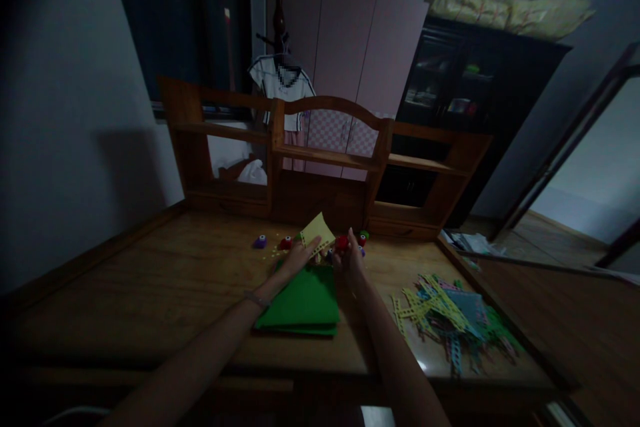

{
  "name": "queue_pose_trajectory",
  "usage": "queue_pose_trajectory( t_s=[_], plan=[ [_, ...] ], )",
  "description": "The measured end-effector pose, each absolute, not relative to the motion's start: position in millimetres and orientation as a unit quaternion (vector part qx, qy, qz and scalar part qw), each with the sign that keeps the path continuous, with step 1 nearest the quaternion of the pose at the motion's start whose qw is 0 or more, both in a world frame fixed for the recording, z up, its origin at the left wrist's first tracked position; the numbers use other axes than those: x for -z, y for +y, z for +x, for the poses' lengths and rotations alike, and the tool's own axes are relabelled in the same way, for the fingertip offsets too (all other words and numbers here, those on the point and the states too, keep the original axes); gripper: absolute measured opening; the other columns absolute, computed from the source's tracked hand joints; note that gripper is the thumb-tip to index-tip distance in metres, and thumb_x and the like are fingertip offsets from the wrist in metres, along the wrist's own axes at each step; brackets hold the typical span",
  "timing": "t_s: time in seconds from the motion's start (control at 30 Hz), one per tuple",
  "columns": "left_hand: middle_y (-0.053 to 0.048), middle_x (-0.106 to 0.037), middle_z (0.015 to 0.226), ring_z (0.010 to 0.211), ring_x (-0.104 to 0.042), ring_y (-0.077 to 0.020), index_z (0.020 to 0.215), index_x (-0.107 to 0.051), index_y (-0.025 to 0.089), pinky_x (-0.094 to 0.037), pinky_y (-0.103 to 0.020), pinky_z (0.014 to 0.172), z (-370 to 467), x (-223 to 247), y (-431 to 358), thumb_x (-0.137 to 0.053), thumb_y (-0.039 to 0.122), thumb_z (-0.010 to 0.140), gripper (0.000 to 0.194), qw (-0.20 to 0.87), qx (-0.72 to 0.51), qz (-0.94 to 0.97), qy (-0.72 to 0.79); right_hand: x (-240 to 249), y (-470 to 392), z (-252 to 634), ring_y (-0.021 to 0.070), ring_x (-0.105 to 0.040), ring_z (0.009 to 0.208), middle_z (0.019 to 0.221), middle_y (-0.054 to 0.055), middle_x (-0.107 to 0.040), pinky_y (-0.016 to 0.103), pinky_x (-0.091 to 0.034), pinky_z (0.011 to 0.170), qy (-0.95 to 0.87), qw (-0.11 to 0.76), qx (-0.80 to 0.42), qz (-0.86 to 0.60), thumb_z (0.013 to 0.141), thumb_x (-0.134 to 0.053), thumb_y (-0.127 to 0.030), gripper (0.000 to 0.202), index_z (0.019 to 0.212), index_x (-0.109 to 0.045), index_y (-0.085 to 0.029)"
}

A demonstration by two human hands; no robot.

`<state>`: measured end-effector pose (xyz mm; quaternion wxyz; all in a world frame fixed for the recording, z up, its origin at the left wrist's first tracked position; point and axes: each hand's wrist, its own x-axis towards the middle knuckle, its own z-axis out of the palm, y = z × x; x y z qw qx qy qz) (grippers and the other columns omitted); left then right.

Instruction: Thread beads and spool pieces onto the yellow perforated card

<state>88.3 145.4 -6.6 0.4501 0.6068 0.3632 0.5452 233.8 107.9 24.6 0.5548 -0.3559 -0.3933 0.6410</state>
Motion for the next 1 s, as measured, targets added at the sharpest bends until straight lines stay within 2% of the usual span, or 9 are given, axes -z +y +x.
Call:
queue_pose_trajectory(
  t_s=[0.07, 0.17, 0.3, 0.37, 0.53, 0.67, 0.87, 1.0],
  plan=[
    [-0.008, -0.070, 0.083, 0.077, -0.065, -0.0212, 0.085, -0.067, 0.011, -0.049, -0.031, 0.076, 88, 6, 145, -0.052, 0.048, 0.079, 0.040, 0.443, -0.552, 0.610, 0.356, -23, 109, 236, 0.0091, -0.040, 0.033, 0.044, -0.001, -0.049, 0.021, -0.030, 0.033, -0.375, 0.567, -0.650, -0.341, 0.073, -0.042, -0.071, 0.054, 0.066, -0.053, -0.019],
    [-0.009, -0.070, 0.085, 0.076, -0.065, -0.0199, 0.083, -0.067, 0.012, -0.049, -0.029, 0.074, 86, 5, 146, -0.052, 0.047, 0.079, 0.039, 0.426, -0.564, 0.607, 0.361, -22, 110, 240, 0.0133, -0.056, 0.050, 0.062, 0.003, -0.062, 0.024, -0.044, 0.045, -0.343, 0.579, -0.665, -0.325, 0.075, -0.045, -0.066, 0.049, 0.074, -0.057, -0.019],
    [-0.007, -0.067, 0.063, 0.057, -0.062, -0.0176, 0.069, -0.066, 0.012, -0.047, -0.027, 0.061, 82, 2, 144, -0.050, 0.050, 0.079, 0.043, 0.407, -0.553, 0.593, 0.421, -24, 111, 243, 0.0186, -0.064, 0.064, 0.073, 0.010, -0.067, 0.029, -0.049, 0.057, -0.351, 0.559, -0.676, -0.326, 0.078, -0.045, -0.063, 0.047, 0.074, -0.059, -0.018],
    [-0.006, -0.065, 0.056, 0.054, -0.060, -0.0180, 0.064, -0.064, 0.013, -0.046, -0.027, 0.059, 80, 0, 143, -0.048, 0.051, 0.079, 0.045, 0.394, -0.553, 0.592, 0.434, -27, 109, 243, 0.0215, -0.065, 0.072, 0.077, 0.012, -0.067, 0.031, -0.050, 0.061, -0.359, 0.552, -0.678, -0.328, 0.079, -0.043, -0.062, 0.048, 0.071, -0.058, -0.018],
    [-0.008, -0.067, 0.062, 0.062, -0.063, -0.0200, 0.064, -0.066, 0.012, -0.047, -0.028, 0.065, 78, -3, 143, -0.048, 0.049, 0.080, 0.044, 0.386, -0.569, 0.579, 0.438, -35, 103, 238, 0.0242, -0.063, 0.090, 0.086, 0.012, -0.068, 0.036, -0.049, 0.073, -0.361, 0.557, -0.686, -0.299, 0.080, -0.044, -0.060, 0.044, 0.067, -0.056, -0.019],
    [-0.009, -0.069, 0.069, 0.069, -0.064, -0.0205, 0.066, -0.066, 0.012, -0.047, -0.027, 0.067, 78, -3, 144, -0.049, 0.047, 0.080, 0.042, 0.383, -0.576, 0.580, 0.430, -37, 101, 236, 0.0223, -0.062, 0.091, 0.089, 0.009, -0.068, 0.036, -0.048, 0.078, -0.370, 0.570, -0.671, -0.296, 0.078, -0.048, -0.060, 0.041, 0.070, -0.058, -0.021],
    [-0.007, -0.068, 0.064, 0.061, -0.063, -0.0189, 0.067, -0.067, 0.012, -0.048, -0.027, 0.065, 79, 0, 146, -0.047, 0.047, 0.081, 0.043, 0.388, -0.579, 0.579, 0.422, -39, 98, 236, 0.0224, -0.061, 0.092, 0.091, 0.007, -0.067, 0.037, -0.048, 0.077, -0.379, 0.586, -0.637, -0.328, 0.077, -0.043, -0.066, 0.046, 0.070, -0.060, -0.023],
    [-0.007, -0.068, 0.063, 0.061, -0.063, -0.0191, 0.069, -0.067, 0.012, -0.047, -0.027, 0.063, 78, 0, 146, -0.049, 0.047, 0.081, 0.041, 0.385, -0.578, 0.577, 0.429, -44, 93, 235, 0.0226, -0.060, 0.096, 0.093, 0.008, -0.067, 0.038, -0.046, 0.080, -0.386, 0.583, -0.646, -0.307, 0.076, -0.048, -0.063, 0.042, 0.070, -0.058, -0.023]
  ],
)
